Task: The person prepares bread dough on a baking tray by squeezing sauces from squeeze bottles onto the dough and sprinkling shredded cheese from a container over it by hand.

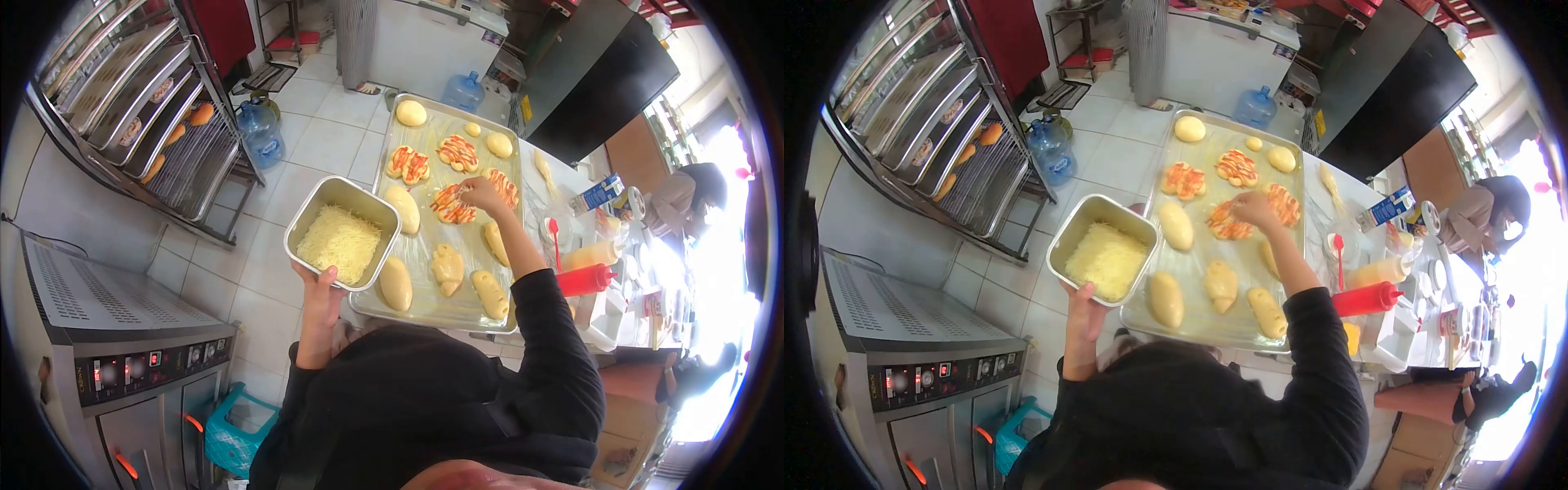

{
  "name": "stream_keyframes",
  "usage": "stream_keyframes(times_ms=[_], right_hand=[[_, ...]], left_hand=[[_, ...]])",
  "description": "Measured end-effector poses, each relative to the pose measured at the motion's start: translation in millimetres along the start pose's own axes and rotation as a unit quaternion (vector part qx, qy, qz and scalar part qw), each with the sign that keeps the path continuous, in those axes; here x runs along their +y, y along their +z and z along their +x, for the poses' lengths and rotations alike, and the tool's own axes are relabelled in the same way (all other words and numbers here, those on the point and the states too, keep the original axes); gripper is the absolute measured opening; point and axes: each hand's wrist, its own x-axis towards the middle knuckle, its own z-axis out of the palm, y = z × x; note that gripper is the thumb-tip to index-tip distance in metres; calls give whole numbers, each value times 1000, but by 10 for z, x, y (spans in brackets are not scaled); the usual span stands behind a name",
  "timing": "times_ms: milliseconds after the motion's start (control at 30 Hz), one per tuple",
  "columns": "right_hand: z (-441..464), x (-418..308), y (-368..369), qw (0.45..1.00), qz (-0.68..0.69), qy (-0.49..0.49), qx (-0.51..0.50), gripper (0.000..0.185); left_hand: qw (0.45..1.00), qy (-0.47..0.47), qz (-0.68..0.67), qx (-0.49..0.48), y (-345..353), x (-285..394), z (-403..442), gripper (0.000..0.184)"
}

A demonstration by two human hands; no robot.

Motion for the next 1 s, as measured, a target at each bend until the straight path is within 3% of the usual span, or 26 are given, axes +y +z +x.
stream_keyframes(times_ms=[67, 467, 567, 667, 867, 1000], right_hand=[[22, 15, 77, 997, -71, 8, 38, 28], [269, 155, -29, 984, -168, -19, 57, 24], [270, 88, -50, 993, -100, 6, 69, 20], [274, 50, 1, 987, -145, -33, 65, 18], [468, 140, 15, 966, -256, -1, 47, 20], [499, 246, -53, 982, -173, 14, 75, 19]], left_hand=[[1000, 11, -19, -3, -35, 12, 0, 82], [998, 49, 11, 36, -23, 94, -102, 74], [998, 46, 12, 37, -33, 103, -111, 74], [998, 44, 15, 38, -30, 121, -110, 74], [998, 49, 18, 38, -8, 135, -115, 73], [998, 50, 16, 36, 19, 150, -115, 73]])
